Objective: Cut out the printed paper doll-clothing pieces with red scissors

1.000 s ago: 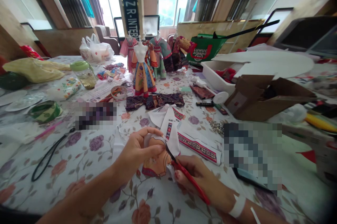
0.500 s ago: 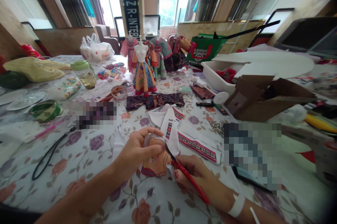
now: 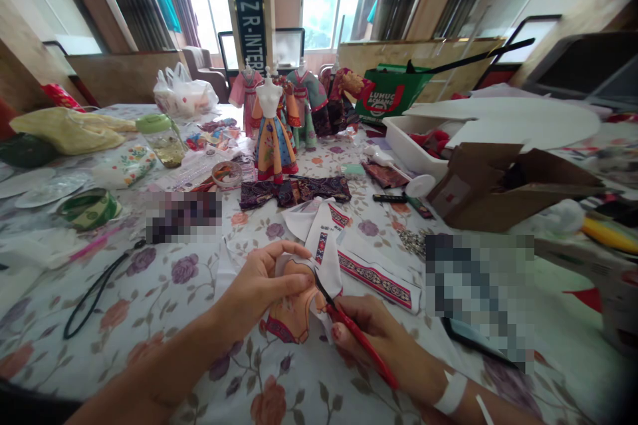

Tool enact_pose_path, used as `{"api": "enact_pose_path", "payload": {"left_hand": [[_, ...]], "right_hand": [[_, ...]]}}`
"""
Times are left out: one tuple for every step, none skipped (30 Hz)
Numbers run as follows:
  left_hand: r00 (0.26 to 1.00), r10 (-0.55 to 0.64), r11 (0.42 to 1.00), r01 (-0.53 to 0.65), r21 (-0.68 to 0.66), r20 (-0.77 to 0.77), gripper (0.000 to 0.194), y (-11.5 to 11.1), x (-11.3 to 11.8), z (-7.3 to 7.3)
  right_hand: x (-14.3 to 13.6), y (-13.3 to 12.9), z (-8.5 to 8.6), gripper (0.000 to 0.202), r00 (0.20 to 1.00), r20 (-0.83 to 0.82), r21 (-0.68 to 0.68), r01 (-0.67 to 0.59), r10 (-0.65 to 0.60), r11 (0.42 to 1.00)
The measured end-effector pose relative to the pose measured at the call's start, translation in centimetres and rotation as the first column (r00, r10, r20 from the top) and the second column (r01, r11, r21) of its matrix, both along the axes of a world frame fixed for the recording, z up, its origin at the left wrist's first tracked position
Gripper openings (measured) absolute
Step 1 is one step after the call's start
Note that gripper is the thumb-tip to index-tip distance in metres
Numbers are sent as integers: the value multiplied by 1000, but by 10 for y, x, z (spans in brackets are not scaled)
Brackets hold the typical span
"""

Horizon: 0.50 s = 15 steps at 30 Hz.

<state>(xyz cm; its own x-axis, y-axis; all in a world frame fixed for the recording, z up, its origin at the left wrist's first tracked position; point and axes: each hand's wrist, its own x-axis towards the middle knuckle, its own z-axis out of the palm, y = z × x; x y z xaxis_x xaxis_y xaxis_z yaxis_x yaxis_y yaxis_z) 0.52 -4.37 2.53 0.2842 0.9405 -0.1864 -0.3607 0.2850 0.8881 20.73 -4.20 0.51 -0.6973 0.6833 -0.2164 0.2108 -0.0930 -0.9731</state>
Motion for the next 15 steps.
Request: {"api": "enact_pose_path", "payload": {"left_hand": [[1000, -6, 1000, 6, 0, 11, 37, 0, 0, 0], [1000, -14, 1000, 14, 0, 22, 37, 1, 0, 0], [999, -19, 1000, 19, -3, 27, 36, 1, -1, 0], [999, -19, 1000, 20, -7, 26, 36, 1, -1, 0], [1000, -17, 1000, 17, -9, 21, 35, 2, -2, 0], [1000, -14, 1000, 14, -9, 15, 35, 2, -2, 0], [1000, -13, 1000, 13, -10, 7, 35, 2, -3, 1], [1000, -12, 1000, 12, -9, -1, 34, 2, -3, 1], [1000, -14, 1000, 14, -7, -7, 34, 1, -3, 1], [1000, -17, 1000, 17, -4, -13, 34, 1, -3, 1], [1000, -19, 1000, 19, -3, -17, 34, 1, -3, 1], [1000, -21, 1000, 21, -2, -21, 33, 1, -4, 1], [999, -23, 1000, 23, 1, -23, 33, 1, -4, 1], [999, -24, 1000, 24, 3, -24, 33, 1, -4, 1], [999, -23, 1000, 24, 5, -25, 33, 1, -4, 1]], "right_hand": [[0, 0, 0, 49, 1000, -3, -1, -2, 2, 1000], [0, 1, 0, 49, 1000, -5, -3, -4, 4, 1000], [0, 1, 0, 49, 1000, -6, -8, -6, 6, 1000], [0, 1, 1, 48, 1000, -3, -11, -7, 6, 1000], [0, 1, 1, 48, 1000, 3, -13, -4, 4, 1000], [-1, 1, 2, 48, 1000, 9, -14, 1, -1, 1000], [-1, 0, 2, 49, 1000, 13, -16, 7, -6, 1000], [-1, 0, 3, 49, 1000, 16, -19, 10, -10, 1000], [-1, 0, 3, 49, 1000, 20, -23, 12, -11, 1000], [-1, 0, 3, 49, 1000, 21, -26, 12, -11, 1000], [-1, -1, 4, 49, 1000, 23, -28, 10, -9, 1000], [-1, -1, 4, 49, 1000, 26, -30, 8, -7, 1000], [-1, -1, 4, 48, 1000, 29, -33, 6, -6, 999], [-1, -1, 4, 48, 1000, 31, -37, 6, -4, 999], [-1, -1, 5, 48, 999, 32, -40, 7, -5, 999]]}}
